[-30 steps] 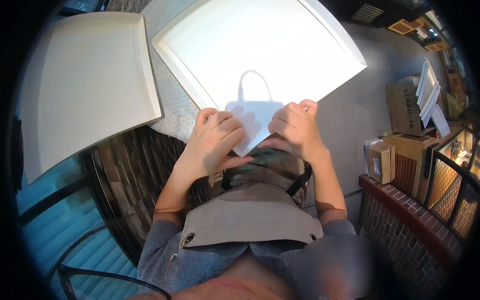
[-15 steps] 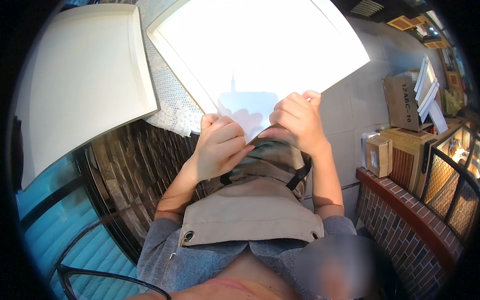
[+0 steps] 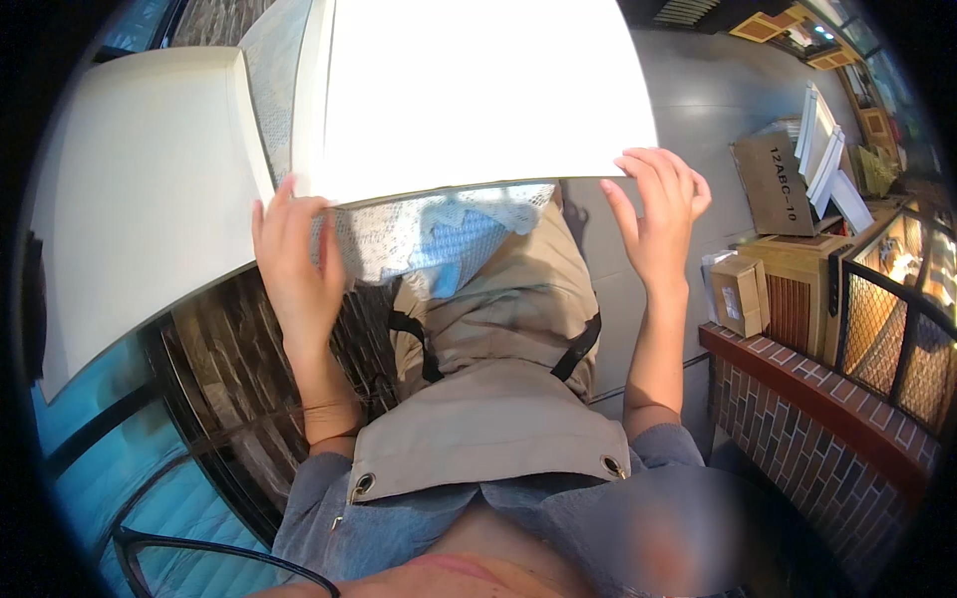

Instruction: The person assembles white cardboard boxes by folding and interlocking the flaps. They then remove plastic wrapping from a stack of flat white boards and place them on a nearby surface.

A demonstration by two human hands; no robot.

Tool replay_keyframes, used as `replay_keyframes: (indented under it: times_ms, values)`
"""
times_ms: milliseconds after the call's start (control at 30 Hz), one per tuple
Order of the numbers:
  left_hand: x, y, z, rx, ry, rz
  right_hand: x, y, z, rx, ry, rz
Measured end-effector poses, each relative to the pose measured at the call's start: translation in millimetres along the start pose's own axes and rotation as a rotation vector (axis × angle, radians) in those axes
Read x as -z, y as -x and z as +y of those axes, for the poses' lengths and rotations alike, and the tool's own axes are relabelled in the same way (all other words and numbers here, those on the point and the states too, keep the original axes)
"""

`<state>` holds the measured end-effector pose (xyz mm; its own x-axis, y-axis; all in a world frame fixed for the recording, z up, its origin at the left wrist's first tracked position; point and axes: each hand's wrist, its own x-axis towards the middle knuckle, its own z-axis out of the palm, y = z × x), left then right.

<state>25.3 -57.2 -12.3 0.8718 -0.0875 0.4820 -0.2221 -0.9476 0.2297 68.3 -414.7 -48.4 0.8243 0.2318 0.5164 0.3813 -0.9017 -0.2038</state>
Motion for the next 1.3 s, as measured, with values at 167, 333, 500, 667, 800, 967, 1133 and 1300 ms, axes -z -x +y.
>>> replay_keyframes:
  times_ms: [167,333,500,667,800,967,1133,1300]
  values:
    - [-26,-5,33,0.073,-0.065,0.044,2,3,5,0.121,0.175,-0.016]
    - [-31,-11,82,-0.271,0.352,-0.236,-23,15,-64,0.364,-0.182,0.119]
    - [-36,-9,66,-0.264,0.388,-0.297,-11,-8,-87,0.328,-0.405,-0.172]
    - [-35,-6,58,-0.232,0.381,-0.354,-12,-23,-77,0.364,-0.446,-0.326]
    - [-40,-1,54,-0.254,0.426,-0.282,-10,-38,-82,0.410,-0.452,-0.442]
    - [-44,5,47,-0.298,0.451,-0.234,-13,-38,-82,0.458,-0.399,-0.443]
    - [-43,4,47,-0.278,0.473,-0.212,-25,-18,-79,0.411,-0.493,-0.326]
    - [-41,3,48,-0.288,0.426,-0.226,-35,-11,-80,0.451,-0.554,-0.183]
